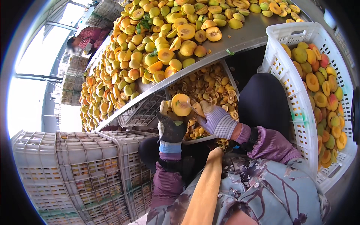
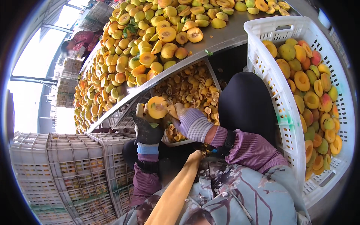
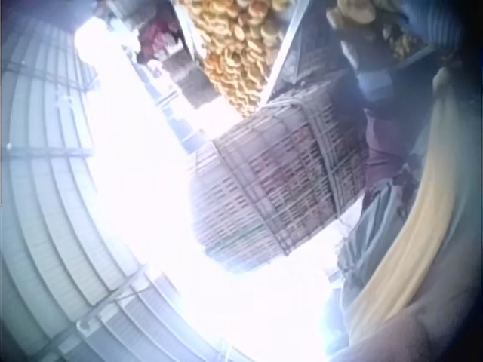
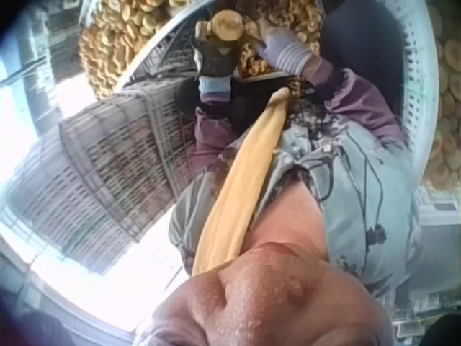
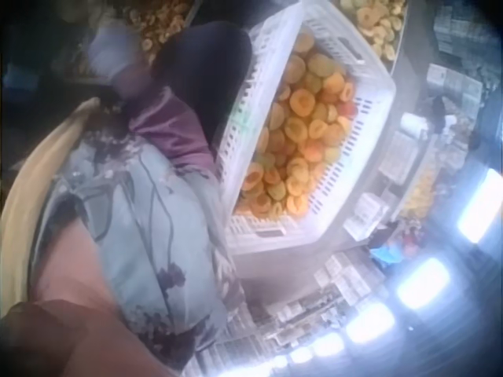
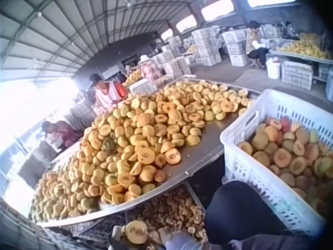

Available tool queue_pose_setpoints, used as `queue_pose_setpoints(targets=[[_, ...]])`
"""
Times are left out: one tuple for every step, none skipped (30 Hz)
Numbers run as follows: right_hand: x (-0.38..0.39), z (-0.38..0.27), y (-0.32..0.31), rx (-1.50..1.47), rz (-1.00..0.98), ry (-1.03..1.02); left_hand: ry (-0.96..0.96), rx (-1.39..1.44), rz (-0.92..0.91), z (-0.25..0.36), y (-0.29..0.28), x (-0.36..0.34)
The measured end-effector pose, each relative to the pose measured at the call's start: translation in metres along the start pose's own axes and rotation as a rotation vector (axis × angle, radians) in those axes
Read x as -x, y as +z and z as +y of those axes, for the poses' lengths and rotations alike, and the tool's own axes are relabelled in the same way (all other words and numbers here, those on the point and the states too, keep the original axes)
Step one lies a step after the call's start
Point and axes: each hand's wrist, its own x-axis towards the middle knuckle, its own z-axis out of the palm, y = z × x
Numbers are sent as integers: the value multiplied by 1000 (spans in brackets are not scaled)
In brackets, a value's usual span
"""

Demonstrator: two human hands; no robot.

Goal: The person pits peaches at a processing station. Using a small handheld pitter, they remove the seeds from several peaches one by one, dropping the pitted fruit and the seeds into separate bins below the table.

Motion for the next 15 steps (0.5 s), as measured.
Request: queue_pose_setpoints(targets=[[2,-3,1,0,-5,-4,52,-113,0,-5,-3,-1],[4,-7,0,4,-10,-23,103,-228,6,-10,-6,-1],[5,-10,-1,9,-10,-36,153,-338,12,-7,-4,-3],[5,-12,-1,11,-12,-35,115,-132,111,-15,-2,-7],[6,-14,-1,-3,7,-58,93,-29,159,-16,-1,-6],[6,-14,-2,-14,30,-75,76,77,203,-14,3,-6],[6,-10,-1,-14,33,-65,-47,469,123,8,13,-3],[6,-6,1,-22,27,-49,-176,860,40,20,21,-3],[5,-7,2,-31,16,-45,-175,859,43,23,20,-2],[5,-7,1,-32,14,-47,-167,892,-7,26,19,-3],[5,-7,1,-40,17,-65,-159,924,-57,28,19,-3],[5,-7,0,-46,21,-80,-160,924,-57,29,20,-3],[5,-7,-1,-47,21,-79,-161,928,-59,30,21,-2],[5,-7,-2,-42,11,-72,-163,932,-62,31,22,-2],[5,-8,-3,-39,2,-66,-163,931,-62,31,22,-2]])
